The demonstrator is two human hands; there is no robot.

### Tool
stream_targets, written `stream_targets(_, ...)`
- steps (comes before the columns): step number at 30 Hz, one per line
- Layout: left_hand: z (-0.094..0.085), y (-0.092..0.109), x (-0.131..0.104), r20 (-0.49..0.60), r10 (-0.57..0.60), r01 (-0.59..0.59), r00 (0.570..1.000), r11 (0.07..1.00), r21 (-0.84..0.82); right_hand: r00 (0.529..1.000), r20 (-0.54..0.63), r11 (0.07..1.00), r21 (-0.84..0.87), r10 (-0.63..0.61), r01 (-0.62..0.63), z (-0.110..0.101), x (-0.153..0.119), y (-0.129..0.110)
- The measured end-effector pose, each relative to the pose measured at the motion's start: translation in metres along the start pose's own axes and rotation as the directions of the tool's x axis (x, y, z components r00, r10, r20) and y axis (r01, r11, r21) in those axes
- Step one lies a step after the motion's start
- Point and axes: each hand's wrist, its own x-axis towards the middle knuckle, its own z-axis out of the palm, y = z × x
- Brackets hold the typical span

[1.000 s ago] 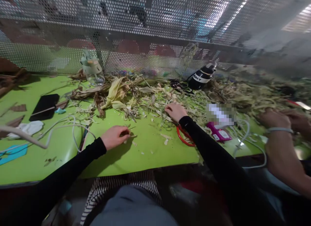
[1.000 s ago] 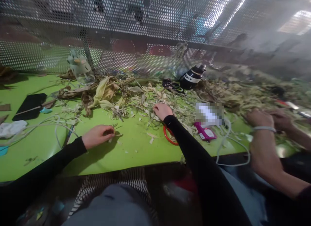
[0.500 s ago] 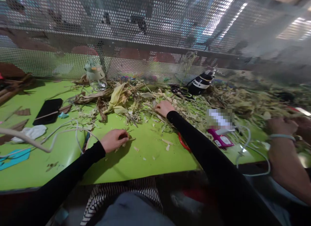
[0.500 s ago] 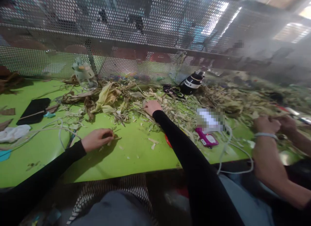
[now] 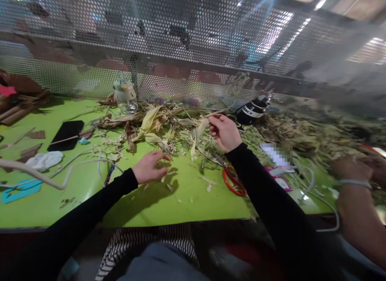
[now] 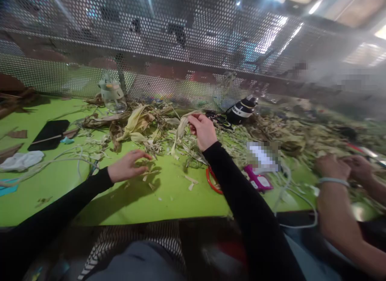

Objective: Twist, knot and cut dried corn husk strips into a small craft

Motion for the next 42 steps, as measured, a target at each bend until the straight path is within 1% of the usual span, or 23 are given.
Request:
stream_targets(2, -0.004, 0.009, 0.009, -0.143, -0.032, 0.007, 0.989, 0.985, -0.174, 0.999, 0.047, 1.000, -0.015, 0.023, -0.022, 0.010, -0.016, 0.004)
stream_targets(3, -0.004, 0.014, 0.015, -0.174, -0.079, 0.026, 0.982, 0.958, -0.287, 0.997, 0.073, 0.999, -0.027, 0.035, -0.034, 0.015, -0.023, 0.007)
stream_targets(5, 0.000, 0.021, 0.027, -0.138, -0.134, 0.051, 0.981, 0.873, -0.485, 0.992, 0.108, 0.998, -0.039, 0.060, -0.056, 0.023, -0.037, 0.014)
stream_targets(8, 0.010, 0.028, 0.040, -0.038, -0.125, 0.070, 0.991, 0.751, -0.657, 0.991, 0.113, 0.997, -0.039, 0.071, -0.067, 0.029, -0.052, 0.020)
stream_targets(9, 0.013, 0.029, 0.042, -0.011, -0.133, 0.087, 0.991, 0.709, -0.699, 0.991, 0.121, 0.997, -0.053, 0.065, -0.059, 0.029, -0.055, 0.021)
stream_targets(11, 0.017, 0.030, 0.042, 0.018, -0.153, 0.113, 0.988, 0.646, -0.755, 0.980, 0.191, 0.990, -0.140, 0.054, -0.027, 0.027, -0.059, 0.022)
stream_targets(14, 0.020, 0.030, 0.040, 0.048, -0.164, 0.139, 0.985, 0.601, -0.787, 0.953, 0.297, 0.954, -0.298, 0.056, 0.037, 0.023, -0.062, 0.029)
stream_targets(16, 0.021, 0.029, 0.039, 0.074, -0.150, 0.150, 0.986, 0.592, -0.792, 0.954, 0.293, 0.951, -0.308, 0.066, 0.029, 0.022, -0.063, 0.037)
stream_targets(18, 0.022, 0.028, 0.038, 0.102, -0.140, 0.166, 0.985, 0.604, -0.779, 0.959, 0.268, 0.964, -0.265, 0.090, -0.016, 0.022, -0.061, 0.046)
stream_targets(20, 0.021, 0.027, 0.035, 0.128, -0.140, 0.189, 0.982, 0.655, -0.732, 0.964, 0.239, 0.972, -0.227, 0.120, -0.064, 0.018, -0.054, 0.053)
stream_targets(22, 0.017, 0.024, 0.032, 0.122, -0.146, 0.190, 0.982, 0.733, -0.653, 0.979, 0.157, 0.976, -0.192, 0.132, -0.101, 0.006, -0.039, 0.057)
stream_targets(24, 0.011, 0.019, 0.029, 0.049, -0.155, 0.157, 0.987, 0.819, -0.551, 0.995, -0.002, 0.986, -0.128, 0.104, -0.104, -0.014, -0.017, 0.057)
stream_targets(26, 0.003, 0.011, 0.028, -0.054, -0.168, 0.130, 0.984, 0.901, -0.414, 0.994, -0.089, 0.992, -0.104, 0.065, -0.074, -0.039, 0.006, 0.055)
stream_targets(28, -0.003, -0.001, 0.030, -0.134, -0.157, 0.117, 0.978, 0.956, -0.268, 0.988, -0.144, 0.996, -0.067, 0.051, -0.061, -0.060, 0.022, 0.055)
stream_targets(30, -0.006, -0.014, 0.035, -0.212, -0.149, 0.124, 0.966, 0.984, -0.126, 0.989, -0.126, 0.995, -0.064, 0.073, -0.082, -0.067, 0.027, 0.058)
stream_targets(32, -0.008, -0.028, 0.040, -0.290, -0.129, 0.137, 0.948, 0.990, 0.010, 0.992, -0.054, 0.989, -0.087, 0.118, -0.123, -0.057, 0.020, 0.066)
stream_targets(33, -0.008, -0.034, 0.042, -0.328, -0.106, 0.139, 0.939, 0.987, 0.078, 0.989, -0.001, 0.983, -0.112, 0.147, -0.146, -0.046, 0.015, 0.070)
stream_targets(35, -0.008, -0.046, 0.046, -0.379, -0.030, 0.121, 0.925, 0.969, 0.217, 0.979, 0.094, 0.974, -0.152, 0.182, -0.167, -0.017, 0.005, 0.080)
stream_targets(37, -0.007, -0.055, 0.047, -0.362, 0.045, 0.084, 0.931, 0.939, 0.334, 0.948, 0.228, 0.959, -0.223, 0.224, -0.173, 0.014, 0.001, 0.089)
stream_targets(38, -0.007, -0.058, 0.048, -0.337, 0.063, 0.073, 0.939, 0.924, 0.375, 0.909, 0.340, 0.925, -0.363, 0.242, -0.110, 0.029, 0.003, 0.092)
stream_targets(39, -0.006, -0.061, 0.048, -0.308, 0.065, 0.069, 0.949, 0.912, 0.404, 0.901, 0.370, 0.865, -0.501, 0.227, -0.012, 0.041, 0.006, 0.095)
stream_targets(40, -0.005, -0.063, 0.048, -0.287, 0.053, 0.077, 0.957, 0.903, 0.423, 0.926, 0.334, 0.785, -0.615, 0.177, 0.072, 0.050, 0.012, 0.098)
stream_targets(42, -0.004, -0.067, 0.048, -0.268, 0.009, 0.114, 0.963, 0.891, 0.439, 0.956, 0.267, 0.717, -0.690, 0.120, 0.103, 0.062, 0.025, 0.103)
